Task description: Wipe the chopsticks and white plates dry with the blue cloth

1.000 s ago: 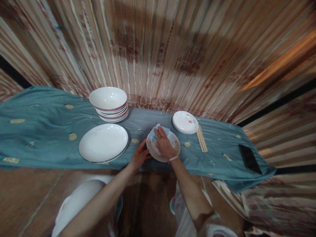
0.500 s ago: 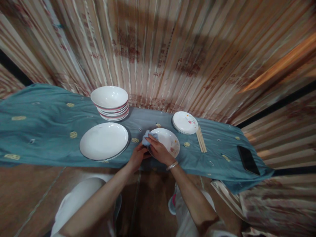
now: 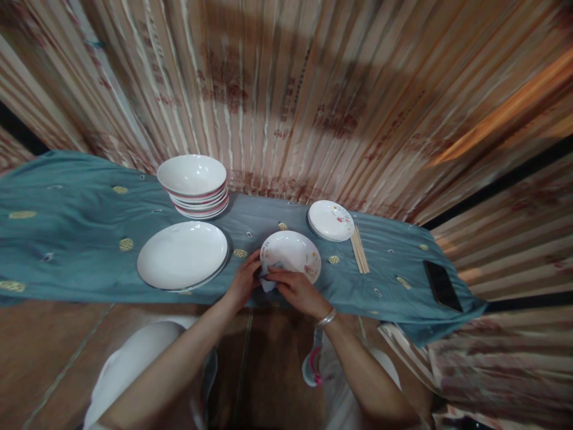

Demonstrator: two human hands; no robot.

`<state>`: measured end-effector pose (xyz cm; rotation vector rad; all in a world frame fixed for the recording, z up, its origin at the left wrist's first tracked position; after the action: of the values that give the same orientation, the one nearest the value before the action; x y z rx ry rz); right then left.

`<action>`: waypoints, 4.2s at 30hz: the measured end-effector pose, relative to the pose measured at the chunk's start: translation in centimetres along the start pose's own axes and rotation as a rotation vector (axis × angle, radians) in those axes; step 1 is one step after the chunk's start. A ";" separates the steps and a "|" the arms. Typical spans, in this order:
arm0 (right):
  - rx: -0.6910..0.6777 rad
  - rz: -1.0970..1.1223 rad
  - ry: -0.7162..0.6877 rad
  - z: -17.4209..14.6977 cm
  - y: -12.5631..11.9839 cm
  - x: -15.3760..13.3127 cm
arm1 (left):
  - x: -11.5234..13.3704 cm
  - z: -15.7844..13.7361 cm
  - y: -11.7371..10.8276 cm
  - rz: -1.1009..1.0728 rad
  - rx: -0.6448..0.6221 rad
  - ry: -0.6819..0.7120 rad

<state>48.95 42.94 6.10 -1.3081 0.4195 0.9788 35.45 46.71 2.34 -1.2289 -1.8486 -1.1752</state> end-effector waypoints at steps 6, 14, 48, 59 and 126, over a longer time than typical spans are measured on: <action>-0.023 0.042 0.106 -1.1 -1.9 0.2 | 0.0 -0.1 0.3 -0.018 -0.054 0.002; 0.009 -0.097 0.169 -2.0 -4.3 0.7 | -0.4 0.3 -0.1 -0.021 -0.063 0.038; 0.263 -0.723 0.020 1.5 -2.9 6.4 | -0.2 0.1 0.1 0.034 -0.060 0.040; 0.297 -0.510 0.047 3.5 -0.3 6.7 | -0.5 0.2 -0.1 0.002 -0.068 0.005; 0.141 -0.166 0.211 -3.2 -5.3 1.4 | -0.8 0.9 -0.5 0.033 -0.021 0.004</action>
<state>54.71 40.72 7.46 -1.3003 0.5232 0.6635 35.22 47.15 1.12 -1.2631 -1.8104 -1.1817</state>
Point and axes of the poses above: each hand's wrist, its own z-axis towards the middle knuckle, its own y-axis out of the palm, x = y × z, the point moved 4 cm from there along z, towards the middle knuckle, and after that the axes turned 14 degrees about x, right-handed, at the moved point
